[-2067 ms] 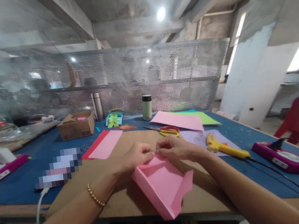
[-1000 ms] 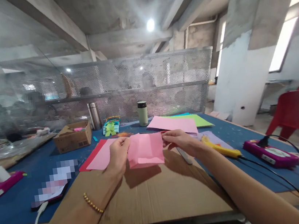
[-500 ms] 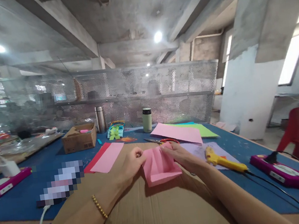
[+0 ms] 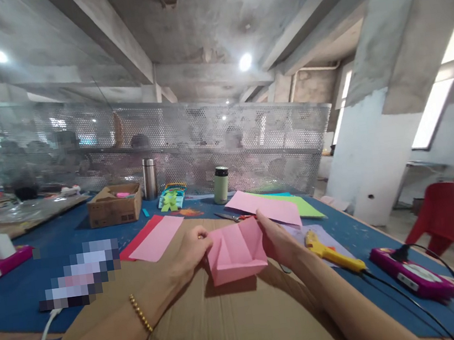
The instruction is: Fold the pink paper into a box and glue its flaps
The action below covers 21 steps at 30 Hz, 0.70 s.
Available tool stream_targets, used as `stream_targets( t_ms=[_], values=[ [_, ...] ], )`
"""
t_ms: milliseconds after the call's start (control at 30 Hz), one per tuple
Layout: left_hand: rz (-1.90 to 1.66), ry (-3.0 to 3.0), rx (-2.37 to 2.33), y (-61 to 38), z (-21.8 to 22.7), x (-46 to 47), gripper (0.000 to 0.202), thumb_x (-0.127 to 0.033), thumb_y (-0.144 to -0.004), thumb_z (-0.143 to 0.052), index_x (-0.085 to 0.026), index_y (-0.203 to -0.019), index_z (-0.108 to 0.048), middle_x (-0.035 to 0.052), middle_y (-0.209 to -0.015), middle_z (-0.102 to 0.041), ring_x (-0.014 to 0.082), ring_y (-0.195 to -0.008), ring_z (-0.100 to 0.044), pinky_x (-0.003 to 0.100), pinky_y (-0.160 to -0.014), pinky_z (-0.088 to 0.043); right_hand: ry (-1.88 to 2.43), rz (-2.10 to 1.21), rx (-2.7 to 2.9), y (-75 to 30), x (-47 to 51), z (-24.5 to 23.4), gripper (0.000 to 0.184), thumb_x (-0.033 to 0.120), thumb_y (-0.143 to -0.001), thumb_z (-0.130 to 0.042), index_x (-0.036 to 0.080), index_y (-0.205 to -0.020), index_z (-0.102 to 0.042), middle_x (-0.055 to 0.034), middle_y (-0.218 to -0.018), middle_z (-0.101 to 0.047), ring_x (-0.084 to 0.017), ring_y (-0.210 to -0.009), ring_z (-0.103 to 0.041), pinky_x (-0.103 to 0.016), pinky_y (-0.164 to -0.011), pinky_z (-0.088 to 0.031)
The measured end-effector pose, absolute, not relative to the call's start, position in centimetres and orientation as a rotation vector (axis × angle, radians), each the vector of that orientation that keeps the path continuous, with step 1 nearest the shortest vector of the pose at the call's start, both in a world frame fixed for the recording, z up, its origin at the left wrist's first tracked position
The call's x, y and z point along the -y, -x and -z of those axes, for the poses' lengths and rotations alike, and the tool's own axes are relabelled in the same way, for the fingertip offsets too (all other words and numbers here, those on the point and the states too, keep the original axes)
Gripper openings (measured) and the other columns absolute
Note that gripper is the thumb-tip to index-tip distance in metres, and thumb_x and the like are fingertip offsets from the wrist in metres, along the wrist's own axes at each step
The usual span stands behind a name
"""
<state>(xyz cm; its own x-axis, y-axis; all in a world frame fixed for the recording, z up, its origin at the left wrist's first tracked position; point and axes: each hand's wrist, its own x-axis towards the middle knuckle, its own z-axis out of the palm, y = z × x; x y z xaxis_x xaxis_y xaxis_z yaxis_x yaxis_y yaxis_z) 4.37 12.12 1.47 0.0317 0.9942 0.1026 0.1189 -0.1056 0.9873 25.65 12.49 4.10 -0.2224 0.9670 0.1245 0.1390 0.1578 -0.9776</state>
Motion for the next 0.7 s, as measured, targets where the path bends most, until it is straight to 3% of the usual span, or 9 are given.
stream_targets(
  t_ms=[133,233,367,533,700],
  values=[
    [-1.161,-1.344,-1.229,-4.3,-1.7,-12.0,0.011,-0.014,-0.062,-0.051,-0.021,-0.07,-0.048,-0.008,-0.046,-0.043,0.011,-0.038,-0.044,0.02,-0.036,-0.027,0.999,-1.396,1.442,-25.4,-12.3,-4.1,0.034,0.053,-0.077,-0.064,0.021,-0.083,-0.052,-0.0035,-0.08,-0.064,-0.019,-0.074,-0.062,-0.029,-0.069,-0.049],
    [-1.151,-1.341,-1.225,-4.3,-1.8,-11.8,0.011,-0.015,-0.062,-0.052,-0.021,-0.069,-0.047,-0.0081,-0.045,-0.043,0.0104,-0.038,-0.044,0.019,-0.037,-0.026,0.982,-1.41,1.454,-25.2,-12.3,-3.8,0.035,0.042,-0.067,-0.078,0.019,-0.077,-0.053,-0.0003,-0.075,-0.061,-0.015,-0.067,-0.058,-0.026,-0.066,-0.047],
    [-1.12,-1.357,-1.202,-4.6,-2.0,-11.3,0.01,-0.015,-0.062,-0.051,-0.021,-0.069,-0.046,-0.0074,-0.044,-0.045,0.0107,-0.038,-0.045,0.019,-0.038,-0.028,1.027,-1.317,1.5,-25.3,-12.5,-3.2,0.037,0.045,-0.066,-0.078,0.017,-0.073,-0.055,0.0006,-0.07,-0.058,-0.012,-0.06,-0.052,-0.024,-0.058,-0.042],
    [-1.019,-1.43,-1.119,-4.7,-2.7,-10.1,0.011,-0.016,-0.063,-0.053,-0.021,-0.067,-0.043,-0.0068,-0.047,-0.045,0.0104,-0.042,-0.047,0.019,-0.041,-0.03,1.138,-1.063,1.586,-25.4,-13.0,-2.7,0.039,0.048,-0.068,-0.074,0.017,-0.061,-0.052,0.0036,-0.056,-0.051,-0.008,-0.05,-0.039,-0.022,-0.046,-0.026],
    [-0.975,-1.492,-1.073,-4.6,-3.1,-9.7,0.008,-0.024,-0.071,-0.054,-0.02,-0.073,-0.048,-0.006,-0.054,-0.045,0.0094,-0.047,-0.04,0.021,-0.044,-0.026,1.181,-0.854,1.684,-25.1,-13.6,-2.2,0.033,0.046,-0.073,-0.067,0.018,-0.061,-0.052,0.004,-0.057,-0.05,-0.009,-0.052,-0.04,-0.021,-0.046,-0.026]
  ],
)
